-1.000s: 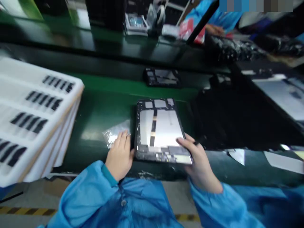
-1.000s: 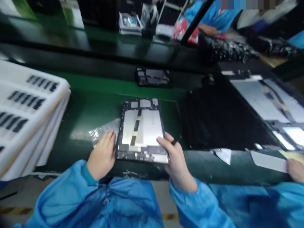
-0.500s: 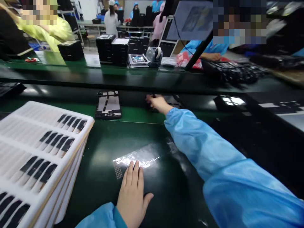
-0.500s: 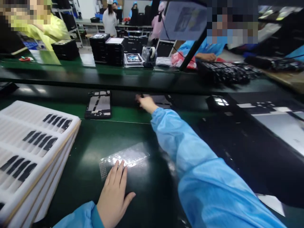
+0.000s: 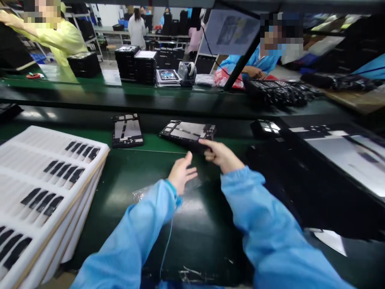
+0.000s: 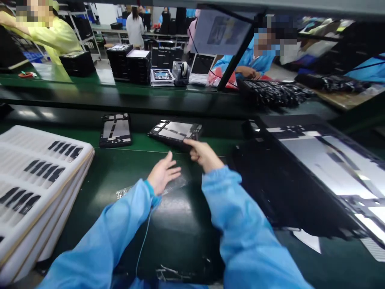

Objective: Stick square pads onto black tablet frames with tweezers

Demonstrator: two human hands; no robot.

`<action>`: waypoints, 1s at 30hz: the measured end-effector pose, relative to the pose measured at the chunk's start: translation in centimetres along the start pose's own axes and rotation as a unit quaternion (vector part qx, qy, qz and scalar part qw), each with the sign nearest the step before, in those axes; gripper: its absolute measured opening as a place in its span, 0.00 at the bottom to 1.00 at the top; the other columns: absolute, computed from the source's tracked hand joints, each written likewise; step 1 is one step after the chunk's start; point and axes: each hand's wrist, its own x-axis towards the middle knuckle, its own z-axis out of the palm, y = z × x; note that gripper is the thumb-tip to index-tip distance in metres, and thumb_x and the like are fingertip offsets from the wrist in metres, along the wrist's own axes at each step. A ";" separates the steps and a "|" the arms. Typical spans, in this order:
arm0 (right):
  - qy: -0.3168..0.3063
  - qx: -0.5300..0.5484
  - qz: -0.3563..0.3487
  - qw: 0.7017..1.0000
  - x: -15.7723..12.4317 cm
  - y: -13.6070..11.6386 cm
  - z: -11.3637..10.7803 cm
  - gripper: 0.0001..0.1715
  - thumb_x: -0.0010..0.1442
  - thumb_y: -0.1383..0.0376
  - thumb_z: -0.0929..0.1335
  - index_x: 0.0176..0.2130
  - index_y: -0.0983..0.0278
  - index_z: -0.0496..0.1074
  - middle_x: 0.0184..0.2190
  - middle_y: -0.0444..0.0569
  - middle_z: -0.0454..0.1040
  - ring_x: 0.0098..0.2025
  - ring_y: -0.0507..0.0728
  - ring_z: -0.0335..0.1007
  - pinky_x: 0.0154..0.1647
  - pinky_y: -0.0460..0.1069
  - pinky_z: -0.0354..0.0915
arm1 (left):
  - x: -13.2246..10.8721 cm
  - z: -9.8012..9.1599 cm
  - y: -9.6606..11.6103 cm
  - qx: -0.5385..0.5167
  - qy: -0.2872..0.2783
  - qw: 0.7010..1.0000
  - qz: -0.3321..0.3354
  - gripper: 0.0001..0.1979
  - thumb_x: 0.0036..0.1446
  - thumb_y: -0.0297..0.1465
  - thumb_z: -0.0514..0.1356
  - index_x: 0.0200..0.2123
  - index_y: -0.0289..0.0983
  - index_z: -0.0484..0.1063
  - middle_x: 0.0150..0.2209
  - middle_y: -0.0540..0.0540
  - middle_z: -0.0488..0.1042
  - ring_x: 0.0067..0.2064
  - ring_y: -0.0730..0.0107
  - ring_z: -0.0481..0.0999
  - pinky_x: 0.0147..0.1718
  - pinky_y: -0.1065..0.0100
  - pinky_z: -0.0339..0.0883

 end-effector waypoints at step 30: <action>-0.385 -0.189 -0.315 0.847 -5.4 10.0 13.9 0.26 0.68 0.41 0.74 0.48 0.59 0.78 0.43 0.49 0.84 0.44 0.59 0.83 0.50 0.56 0.80 | -5.6 -20.9 -8.0 0.388 -0.085 0.916 0.066 0.12 0.53 0.37 0.70 0.39 0.37 0.85 0.37 0.50 0.74 0.57 0.58 0.70 0.72 0.43 0.53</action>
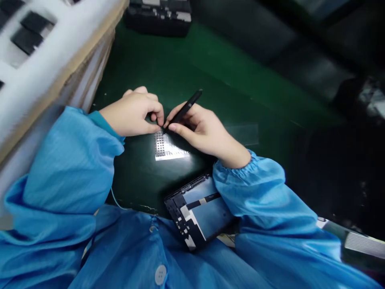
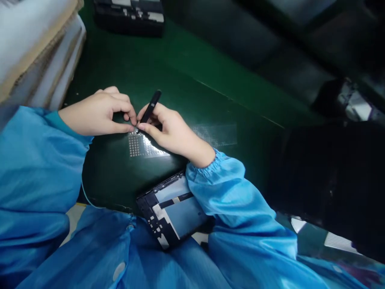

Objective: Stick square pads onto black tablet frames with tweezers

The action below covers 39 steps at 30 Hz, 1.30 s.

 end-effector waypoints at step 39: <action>0.352 0.044 0.080 0.932 -18.7 -5.4 9.9 0.13 0.73 0.69 0.71 0.53 0.52 0.76 0.42 0.48 0.84 0.46 0.60 0.85 0.52 0.62 0.84 | -0.1 0.0 1.0 0.125 0.030 0.989 0.075 0.47 0.56 0.64 0.43 0.39 0.28 0.84 0.36 0.50 0.76 0.59 0.60 0.72 0.60 0.48 0.58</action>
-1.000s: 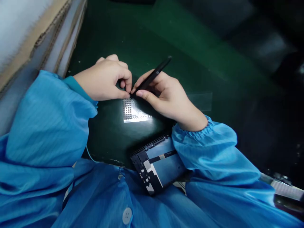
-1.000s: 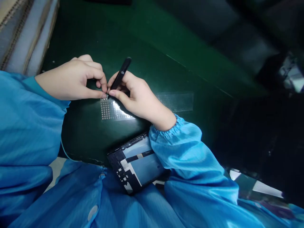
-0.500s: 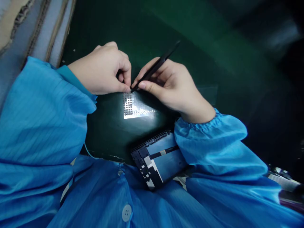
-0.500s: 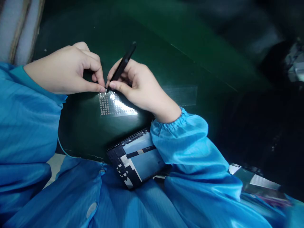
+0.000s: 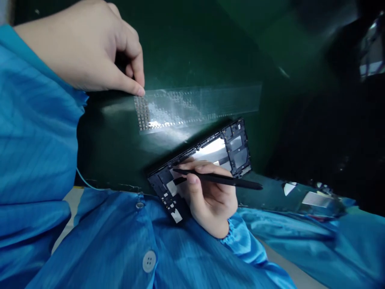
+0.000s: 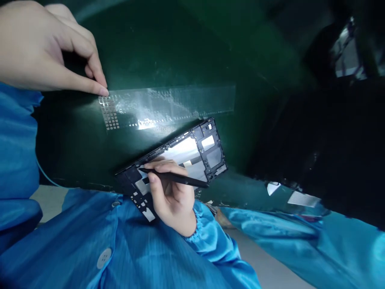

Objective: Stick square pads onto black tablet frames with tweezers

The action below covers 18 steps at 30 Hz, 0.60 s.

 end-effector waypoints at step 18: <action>-0.275 -0.102 -0.093 0.952 15.5 -1.7 1.7 0.09 0.71 0.56 0.76 0.47 0.56 0.77 0.46 0.45 0.85 0.49 0.57 0.85 0.55 0.54 0.82 | 0.5 -0.7 0.9 -0.011 -0.049 0.997 -0.057 0.41 0.56 0.63 0.52 0.39 0.31 0.86 0.31 0.52 0.73 0.60 0.47 0.76 0.65 0.41 0.62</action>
